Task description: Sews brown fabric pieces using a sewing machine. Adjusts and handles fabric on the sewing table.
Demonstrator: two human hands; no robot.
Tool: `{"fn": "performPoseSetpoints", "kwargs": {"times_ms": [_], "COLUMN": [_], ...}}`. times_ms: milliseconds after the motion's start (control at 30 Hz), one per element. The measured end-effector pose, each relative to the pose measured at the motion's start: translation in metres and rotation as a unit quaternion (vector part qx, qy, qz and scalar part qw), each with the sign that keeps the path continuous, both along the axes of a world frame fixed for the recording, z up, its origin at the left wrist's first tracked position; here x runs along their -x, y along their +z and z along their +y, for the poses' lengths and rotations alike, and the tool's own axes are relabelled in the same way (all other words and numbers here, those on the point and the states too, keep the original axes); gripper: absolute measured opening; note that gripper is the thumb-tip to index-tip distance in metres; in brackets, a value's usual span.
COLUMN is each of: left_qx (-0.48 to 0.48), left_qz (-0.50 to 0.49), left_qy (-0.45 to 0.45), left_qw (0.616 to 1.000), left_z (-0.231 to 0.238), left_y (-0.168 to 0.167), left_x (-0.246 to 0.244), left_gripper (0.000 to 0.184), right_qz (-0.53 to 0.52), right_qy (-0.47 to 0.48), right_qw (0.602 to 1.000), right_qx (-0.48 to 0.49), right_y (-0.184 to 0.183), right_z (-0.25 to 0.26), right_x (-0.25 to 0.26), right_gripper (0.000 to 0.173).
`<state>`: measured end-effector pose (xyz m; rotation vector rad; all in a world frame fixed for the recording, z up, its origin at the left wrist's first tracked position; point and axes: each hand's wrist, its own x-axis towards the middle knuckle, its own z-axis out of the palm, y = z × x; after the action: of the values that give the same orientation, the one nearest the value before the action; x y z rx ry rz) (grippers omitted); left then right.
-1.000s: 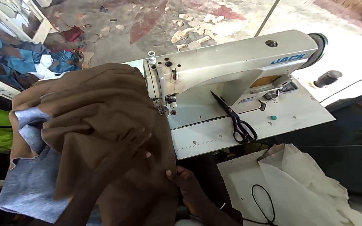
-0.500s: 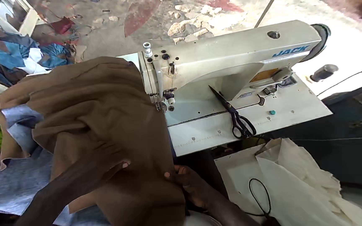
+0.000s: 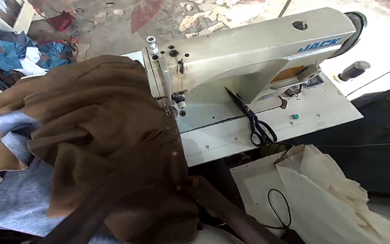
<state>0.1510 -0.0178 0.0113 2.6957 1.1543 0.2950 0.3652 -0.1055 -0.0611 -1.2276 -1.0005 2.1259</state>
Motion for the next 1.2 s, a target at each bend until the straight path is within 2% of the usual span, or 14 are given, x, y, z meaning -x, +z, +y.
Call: {"fn": "performPoseSetpoints", "kwargs": {"times_ms": [100,200,333,400,433,467,533,567,600,667,733,800,1000,1200], "left_qx": [0.059,0.018,0.031,0.03,0.029,0.03,0.023,0.019,0.019,0.018,0.01,0.009,0.001,-0.004], "left_qz": [0.011,-0.052,-0.097,-0.103,-0.105,-0.105,-0.112,-0.122,-0.128,-0.129,-0.13,-0.142,-0.167,-0.183], "left_qy": [0.069,0.071,0.068,0.074,0.073,0.072,0.068,0.067,0.068,0.076,0.085,0.089,0.084,0.086], "left_qw": [0.996,0.996,0.992,0.991,0.991,0.991,0.991,0.99,0.989,0.989,0.988,0.986,0.982,0.979], "left_z": [0.011,0.018,0.018,0.018,0.018,0.018,0.018,0.017,0.017,0.019,0.022,0.026,0.045,0.067], "left_y": [-0.029,-0.068,-0.076,-0.076,-0.076,-0.076,-0.079,-0.079,-0.079,-0.079,-0.08,-0.081,-0.081,-0.079], "left_x": [-0.012,0.0,0.008,0.008,0.008,0.008,0.008,0.009,0.008,0.008,0.01,0.014,0.019,0.023], "left_gripper": [0.052,0.05,0.049,0.047,0.046,0.046,0.045,0.044,0.044,0.045,0.048,0.052,0.056,0.052], "right_qz": [-0.05,-0.035,-0.044,-0.109,-0.175,-0.252,-0.359,-0.38,-0.388,-0.362,-0.299,-0.257,-0.249,-0.241], "right_qy": [0.03,0.052,0.071,0.068,0.048,0.006,-0.041,-0.022,0.008,0.032,0.025,0.04,0.082,0.063], "right_qw": [0.997,0.995,0.996,0.986,0.963,0.914,0.76,0.702,0.664,0.626,0.631,0.649,0.659,0.679], "right_qx": [-0.052,-0.071,-0.039,-0.108,-0.201,-0.319,-0.54,-0.602,-0.639,-0.691,-0.715,-0.715,-0.705,-0.691], "right_y": [0.005,0.009,0.007,0.005,0.004,0.001,-0.012,-0.017,-0.023,-0.037,-0.037,-0.026,-0.007,-0.011], "right_z": [0.001,0.003,0.005,0.002,-0.003,-0.008,-0.006,0.0,0.007,0.022,0.037,0.049,0.08,0.1], "right_x": [0.0,-0.001,-0.006,-0.012,-0.016,-0.018,-0.023,-0.025,-0.025,-0.025,-0.025,-0.025,-0.023,-0.019], "right_gripper": [0.022,0.023,0.025,0.032,0.037,0.037,0.026,0.028,0.033,0.03,0.018,0.016,0.017,0.017]}}
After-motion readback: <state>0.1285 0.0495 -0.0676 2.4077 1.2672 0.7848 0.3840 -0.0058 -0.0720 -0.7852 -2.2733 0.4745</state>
